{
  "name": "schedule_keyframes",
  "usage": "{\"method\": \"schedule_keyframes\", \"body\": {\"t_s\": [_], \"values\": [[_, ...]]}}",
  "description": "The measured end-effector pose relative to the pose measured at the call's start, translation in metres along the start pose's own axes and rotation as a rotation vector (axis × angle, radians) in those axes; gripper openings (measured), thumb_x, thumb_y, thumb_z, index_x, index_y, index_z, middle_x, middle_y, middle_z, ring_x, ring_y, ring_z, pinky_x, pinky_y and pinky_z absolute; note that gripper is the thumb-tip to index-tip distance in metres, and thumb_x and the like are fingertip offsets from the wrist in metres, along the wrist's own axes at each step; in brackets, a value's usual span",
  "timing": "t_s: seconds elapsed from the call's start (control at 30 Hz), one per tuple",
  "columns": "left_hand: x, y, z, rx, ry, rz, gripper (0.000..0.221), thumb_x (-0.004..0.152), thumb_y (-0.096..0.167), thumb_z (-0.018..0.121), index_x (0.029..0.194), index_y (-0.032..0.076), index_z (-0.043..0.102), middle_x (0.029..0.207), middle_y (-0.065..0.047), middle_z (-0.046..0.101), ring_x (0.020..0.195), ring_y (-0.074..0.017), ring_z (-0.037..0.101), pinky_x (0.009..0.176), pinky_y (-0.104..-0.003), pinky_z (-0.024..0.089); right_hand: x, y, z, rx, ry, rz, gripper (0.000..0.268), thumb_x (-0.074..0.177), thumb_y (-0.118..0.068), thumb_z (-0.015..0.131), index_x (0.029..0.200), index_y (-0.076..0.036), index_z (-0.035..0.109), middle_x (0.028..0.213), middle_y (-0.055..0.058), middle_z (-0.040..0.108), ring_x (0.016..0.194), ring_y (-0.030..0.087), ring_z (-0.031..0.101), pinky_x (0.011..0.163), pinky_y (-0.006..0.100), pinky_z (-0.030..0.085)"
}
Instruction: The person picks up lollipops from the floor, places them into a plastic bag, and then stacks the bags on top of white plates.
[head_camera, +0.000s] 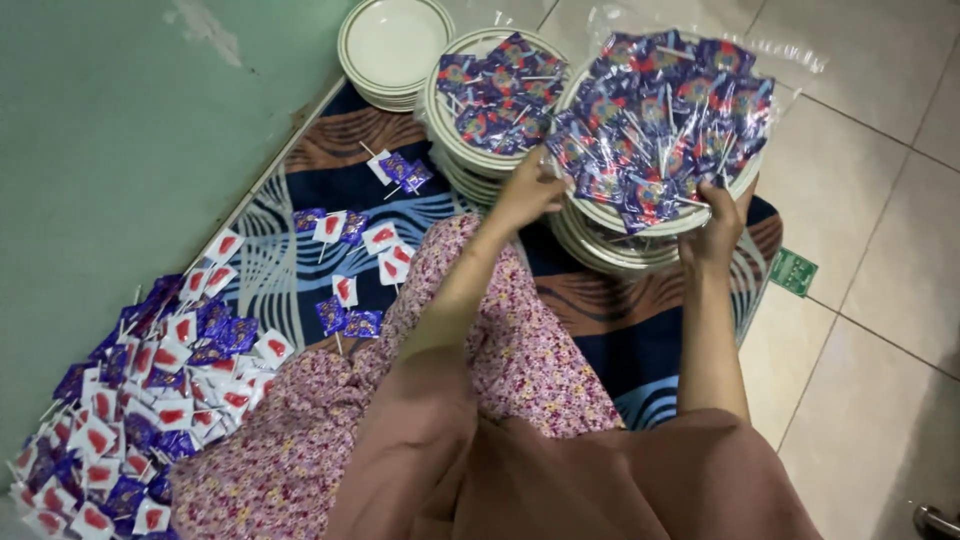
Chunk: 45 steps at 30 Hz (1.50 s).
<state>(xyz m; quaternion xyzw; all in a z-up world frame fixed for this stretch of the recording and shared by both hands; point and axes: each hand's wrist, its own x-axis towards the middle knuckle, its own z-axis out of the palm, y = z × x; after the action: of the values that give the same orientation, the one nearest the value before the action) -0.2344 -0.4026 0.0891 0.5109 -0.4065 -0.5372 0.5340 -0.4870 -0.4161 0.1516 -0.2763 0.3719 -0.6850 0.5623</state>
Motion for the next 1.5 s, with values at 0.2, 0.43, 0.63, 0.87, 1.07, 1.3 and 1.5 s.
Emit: {"method": "schedule_keyframes", "body": {"t_s": [0.2,0.43,0.63,0.87,1.07,1.3,1.5], "values": [[0.035,-0.100,0.034,0.054,0.130,-0.003,0.065,0.078,0.006,0.082,0.133,-0.004,0.050,0.106,-0.029,0.066,0.079,-0.0367,0.072,0.058,-0.042,0.066,0.019,0.045,-0.079,-0.321,-0.296,-0.263,0.075,0.093,0.004,0.066,0.156,-0.016,0.033,0.155,0.015,0.044,0.141,0.025,0.044,0.119,0.049,0.038],[0.014,-0.086,0.035,0.162,0.120,-0.124,0.064,0.077,0.010,0.082,0.133,-0.003,0.053,0.102,-0.027,0.069,0.068,-0.0313,0.075,0.056,-0.035,0.065,-0.001,0.030,-0.093,-0.505,-0.292,-0.188,0.066,0.098,0.000,0.072,0.153,-0.009,0.037,0.144,0.014,0.053,0.125,0.019,0.052,0.107,0.038,0.050],[0.019,-0.097,0.031,0.345,0.161,-0.172,0.068,0.071,0.020,0.084,0.131,0.001,0.059,0.095,-0.022,0.073,0.055,-0.0265,0.074,0.047,-0.035,0.061,0.012,0.045,-0.146,-1.058,-0.125,-0.264,0.091,0.085,-0.026,0.095,0.156,0.001,0.045,0.139,0.033,0.038,0.116,0.053,0.054,0.096,0.051,0.056],[0.031,-0.122,0.038,0.290,0.261,-0.134,0.042,0.089,0.032,0.064,0.119,0.005,0.071,0.074,-0.014,0.073,0.063,-0.0242,0.076,0.063,-0.037,0.061,0.034,0.077,-0.165,-1.205,-0.348,-0.627,0.058,0.107,-0.020,0.070,0.157,-0.001,0.045,0.155,0.035,0.030,0.140,0.058,0.034,0.117,0.063,0.030],[-0.034,-0.041,-0.005,0.276,0.221,-0.167,0.062,0.090,0.032,0.067,0.138,-0.005,0.055,0.095,-0.015,0.077,0.082,-0.0210,0.078,0.073,-0.035,0.065,0.061,0.078,-0.188,-1.207,-0.379,-0.692,0.058,0.101,-0.015,0.078,0.150,0.005,0.054,0.148,0.039,0.037,0.137,0.059,0.038,0.115,0.065,0.030],[-0.113,-0.006,-0.188,0.648,0.638,-0.059,0.032,0.082,0.038,0.066,0.110,0.027,0.074,0.111,0.002,0.079,0.105,-0.0174,0.073,0.089,-0.031,0.052,0.033,0.027,-0.094,-1.080,-0.327,-1.265,0.025,0.116,-0.005,0.069,0.125,0.018,0.064,0.126,0.037,0.051,0.121,0.053,0.049,0.103,0.066,0.039],[-0.352,0.022,-0.337,0.478,1.213,-0.108,0.026,0.075,0.033,0.064,0.098,0.032,0.076,0.085,0.007,0.078,0.069,-0.0088,0.068,0.062,-0.029,0.047,-0.056,0.050,0.056,-0.656,-0.756,-1.070,0.018,0.104,0.018,0.056,0.121,0.021,0.060,0.124,0.028,0.044,0.095,0.045,0.057,0.086,0.056,0.058]]}}
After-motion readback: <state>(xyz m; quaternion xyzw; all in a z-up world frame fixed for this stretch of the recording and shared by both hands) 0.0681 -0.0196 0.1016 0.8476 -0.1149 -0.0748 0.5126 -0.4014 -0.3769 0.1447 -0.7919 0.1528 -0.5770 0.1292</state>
